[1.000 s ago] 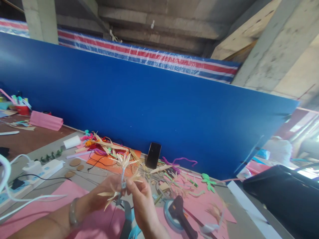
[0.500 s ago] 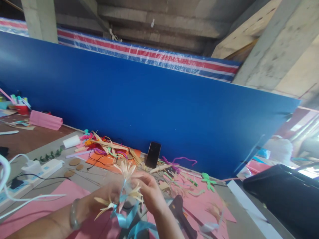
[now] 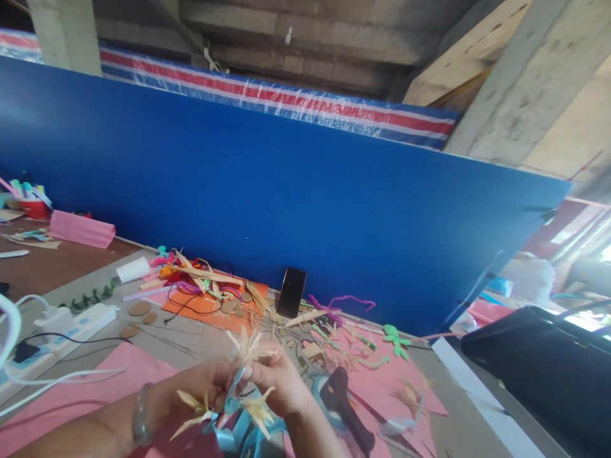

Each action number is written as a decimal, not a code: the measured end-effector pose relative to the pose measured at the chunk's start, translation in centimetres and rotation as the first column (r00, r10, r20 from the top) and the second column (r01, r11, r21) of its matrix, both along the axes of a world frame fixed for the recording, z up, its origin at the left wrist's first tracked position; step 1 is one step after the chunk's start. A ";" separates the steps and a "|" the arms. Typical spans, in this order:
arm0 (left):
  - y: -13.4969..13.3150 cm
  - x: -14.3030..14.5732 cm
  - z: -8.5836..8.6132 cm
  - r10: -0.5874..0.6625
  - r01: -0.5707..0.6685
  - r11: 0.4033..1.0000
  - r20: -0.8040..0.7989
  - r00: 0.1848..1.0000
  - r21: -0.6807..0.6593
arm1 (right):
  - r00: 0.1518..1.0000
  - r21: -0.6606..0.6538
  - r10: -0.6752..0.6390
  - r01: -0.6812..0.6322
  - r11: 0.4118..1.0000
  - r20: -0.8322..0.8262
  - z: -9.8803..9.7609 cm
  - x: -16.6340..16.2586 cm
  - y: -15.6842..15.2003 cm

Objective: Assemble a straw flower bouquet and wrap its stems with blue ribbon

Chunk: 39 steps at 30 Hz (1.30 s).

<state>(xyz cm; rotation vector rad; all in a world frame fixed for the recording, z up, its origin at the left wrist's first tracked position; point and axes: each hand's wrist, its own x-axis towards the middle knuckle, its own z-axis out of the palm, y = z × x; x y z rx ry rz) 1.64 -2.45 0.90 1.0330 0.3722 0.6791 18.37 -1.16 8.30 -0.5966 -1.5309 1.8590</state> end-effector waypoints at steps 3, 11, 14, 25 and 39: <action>-0.2 -0.3 0.3 -0.021 0.021 1.000 -0.004 1.000 -0.011 | 1.000 -0.016 0.014 -0.014 1.000 -0.024 0.0 -0.2 -0.2; 0.5 -0.7 -0.9 -0.124 0.124 0.992 0.028 0.992 0.001 | 0.998 -0.035 -0.049 0.050 0.998 0.028 0.4 -0.4 -0.9; 0.5 -0.8 -1.1 -0.153 0.153 0.988 0.030 0.988 -0.003 | 0.997 -0.003 -0.010 0.011 1.000 0.072 0.6 -0.1 -1.0; 0.4 -1.2 -0.9 -0.212 0.213 0.977 -0.029 0.977 0.030 | 0.987 0.010 -0.053 0.052 0.999 0.155 1.1 0.3 -1.3; 1.0 -1.2 0.7 0.015 -0.012 0.998 -0.053 0.998 0.068 | 0.988 0.008 -0.013 0.012 1.000 0.154 -0.4 1.4 1.3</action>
